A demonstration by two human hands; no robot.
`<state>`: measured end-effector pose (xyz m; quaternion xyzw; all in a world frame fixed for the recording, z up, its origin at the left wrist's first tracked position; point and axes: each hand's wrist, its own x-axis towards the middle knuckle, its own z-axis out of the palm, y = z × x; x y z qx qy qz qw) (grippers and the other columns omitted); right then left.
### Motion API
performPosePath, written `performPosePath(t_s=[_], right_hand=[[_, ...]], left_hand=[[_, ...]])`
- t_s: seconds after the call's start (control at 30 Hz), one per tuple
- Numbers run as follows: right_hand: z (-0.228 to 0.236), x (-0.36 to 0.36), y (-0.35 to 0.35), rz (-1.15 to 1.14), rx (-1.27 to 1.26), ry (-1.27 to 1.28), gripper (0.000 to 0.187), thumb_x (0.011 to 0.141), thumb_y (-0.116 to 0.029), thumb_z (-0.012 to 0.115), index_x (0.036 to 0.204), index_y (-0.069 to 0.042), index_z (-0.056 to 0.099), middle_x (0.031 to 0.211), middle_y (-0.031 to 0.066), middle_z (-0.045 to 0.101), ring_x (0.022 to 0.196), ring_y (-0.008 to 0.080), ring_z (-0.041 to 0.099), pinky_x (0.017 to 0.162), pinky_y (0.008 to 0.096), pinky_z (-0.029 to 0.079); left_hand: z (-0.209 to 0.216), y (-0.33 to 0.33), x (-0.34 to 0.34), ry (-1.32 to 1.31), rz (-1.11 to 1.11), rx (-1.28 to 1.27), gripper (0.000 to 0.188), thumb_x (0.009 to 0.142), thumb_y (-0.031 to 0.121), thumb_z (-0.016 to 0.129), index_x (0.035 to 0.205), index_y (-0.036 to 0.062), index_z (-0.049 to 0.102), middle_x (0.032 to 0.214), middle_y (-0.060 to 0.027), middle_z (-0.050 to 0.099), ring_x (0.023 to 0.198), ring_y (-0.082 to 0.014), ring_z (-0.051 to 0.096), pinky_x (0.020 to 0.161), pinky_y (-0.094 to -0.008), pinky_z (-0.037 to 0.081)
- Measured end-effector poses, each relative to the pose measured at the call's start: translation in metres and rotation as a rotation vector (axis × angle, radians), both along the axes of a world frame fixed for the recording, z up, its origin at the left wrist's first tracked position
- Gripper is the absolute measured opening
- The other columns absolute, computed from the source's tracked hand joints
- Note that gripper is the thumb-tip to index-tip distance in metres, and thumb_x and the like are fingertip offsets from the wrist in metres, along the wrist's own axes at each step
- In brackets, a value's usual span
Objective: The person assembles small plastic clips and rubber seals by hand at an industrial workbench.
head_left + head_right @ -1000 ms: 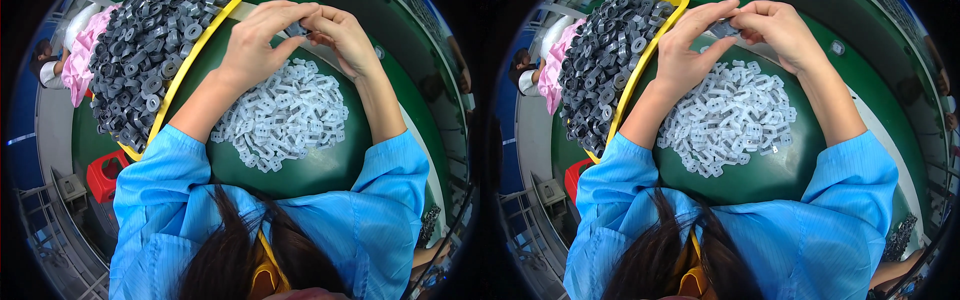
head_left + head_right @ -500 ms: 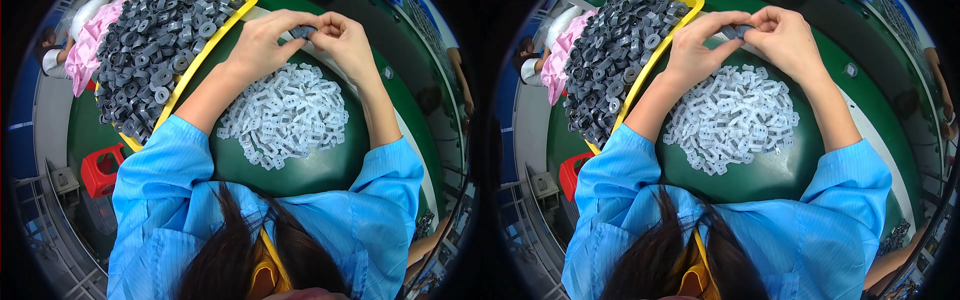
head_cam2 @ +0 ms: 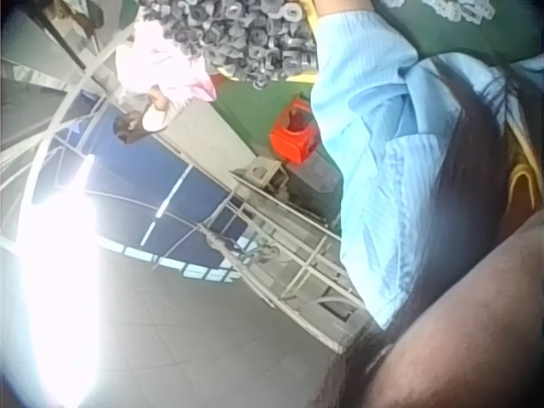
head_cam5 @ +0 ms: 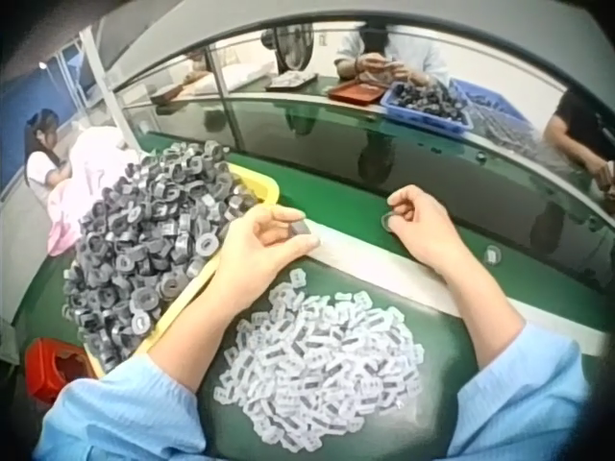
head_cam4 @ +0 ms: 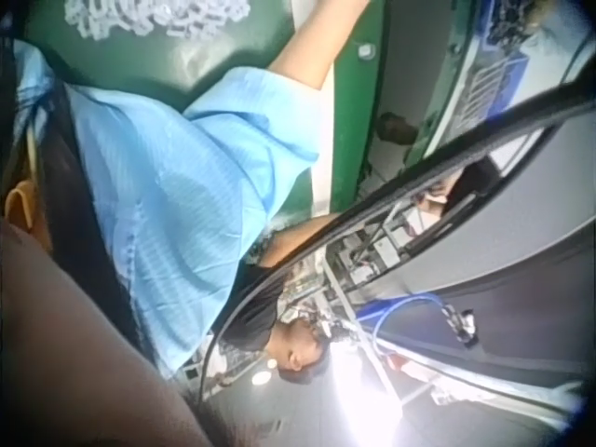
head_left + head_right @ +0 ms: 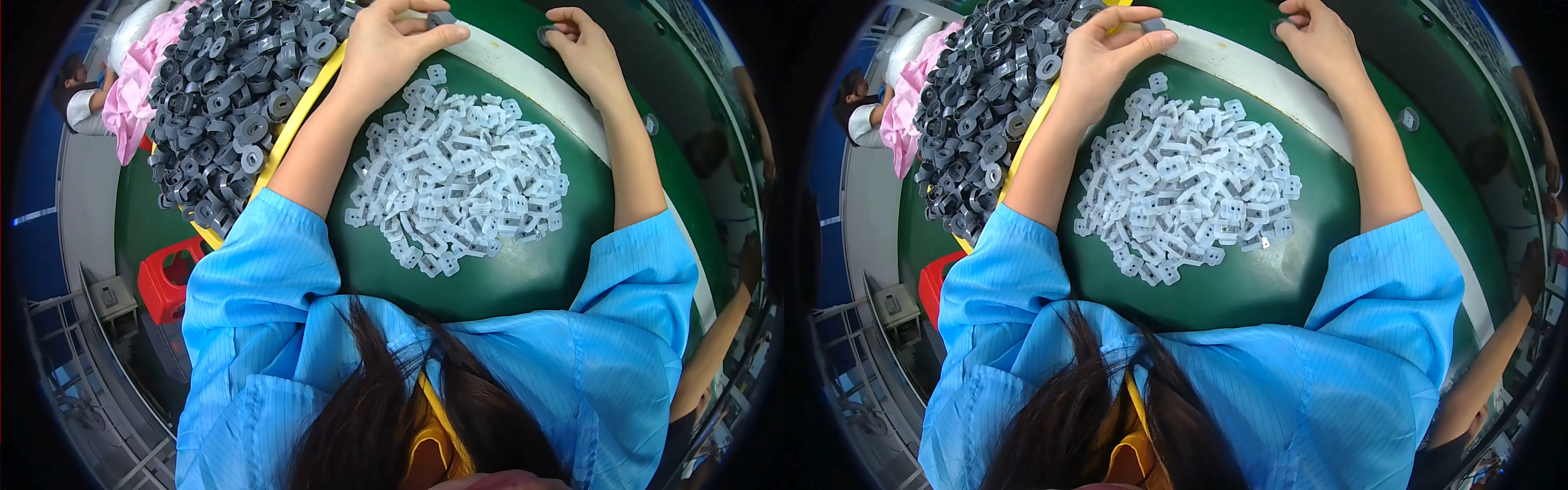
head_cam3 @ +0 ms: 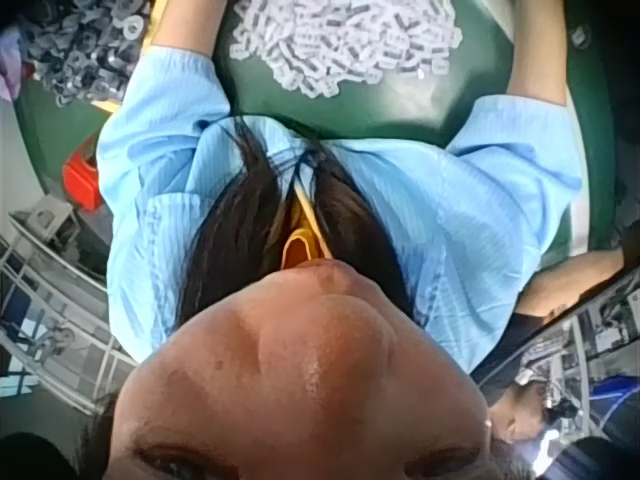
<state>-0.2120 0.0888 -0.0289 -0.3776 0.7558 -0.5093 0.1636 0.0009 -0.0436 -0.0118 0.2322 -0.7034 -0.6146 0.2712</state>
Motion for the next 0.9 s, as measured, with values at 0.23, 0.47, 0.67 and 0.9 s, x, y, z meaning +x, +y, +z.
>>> performPosePath(t_s=[0.23,0.47,0.67,0.9], right_hand=[[0.032,0.065,-0.007,0.374,0.008,0.274,0.017,0.079,-0.016,0.066,0.091,-0.004,0.071,0.079,0.0102,0.068,0.072,0.0207,0.065,0.071,0.0313,0.052],[0.027,0.097,-0.017,0.474,0.090,0.590,0.019,0.074,-0.017,0.073,0.088,-0.004,0.072,0.080,0.0133,0.068,0.075,0.0300,0.065,0.073,0.0387,0.052],[0.045,0.055,-0.004,0.482,0.049,-0.276,0.020,0.078,-0.019,0.077,0.090,-0.004,0.072,0.081,0.0008,0.068,0.072,0.0063,0.057,0.066,0.0210,0.045],[0.027,0.067,-0.009,0.296,-0.196,-0.254,0.020,0.084,-0.020,0.073,0.092,-0.002,0.070,0.083,0.0002,0.065,0.074,0.0046,0.055,0.065,0.0205,0.043]], left_hand=[[-0.028,-0.010,-0.001,0.168,0.044,0.063,0.029,0.097,0.015,0.057,0.117,-0.0051,0.059,0.102,-0.0120,0.065,0.090,-0.0182,0.068,0.082,-0.0276,0.056],[-0.033,-0.024,-0.004,0.663,-0.220,-0.092,0.039,0.080,-0.006,0.070,0.116,-0.0013,0.056,0.095,-0.0059,0.063,0.084,-0.0120,0.062,0.076,-0.0230,0.052],[0.009,0.011,0.001,-0.005,0.020,0.006,0.039,0.079,-0.004,0.071,0.114,-0.0029,0.055,0.089,-0.0023,0.061,0.077,-0.0075,0.060,0.067,-0.0200,0.050],[-0.003,0.024,-0.002,0.176,-0.022,-0.143,0.045,0.080,0.001,0.073,0.121,-0.0025,0.055,0.098,-0.0110,0.068,0.089,-0.0135,0.067,0.077,-0.0223,0.055]])
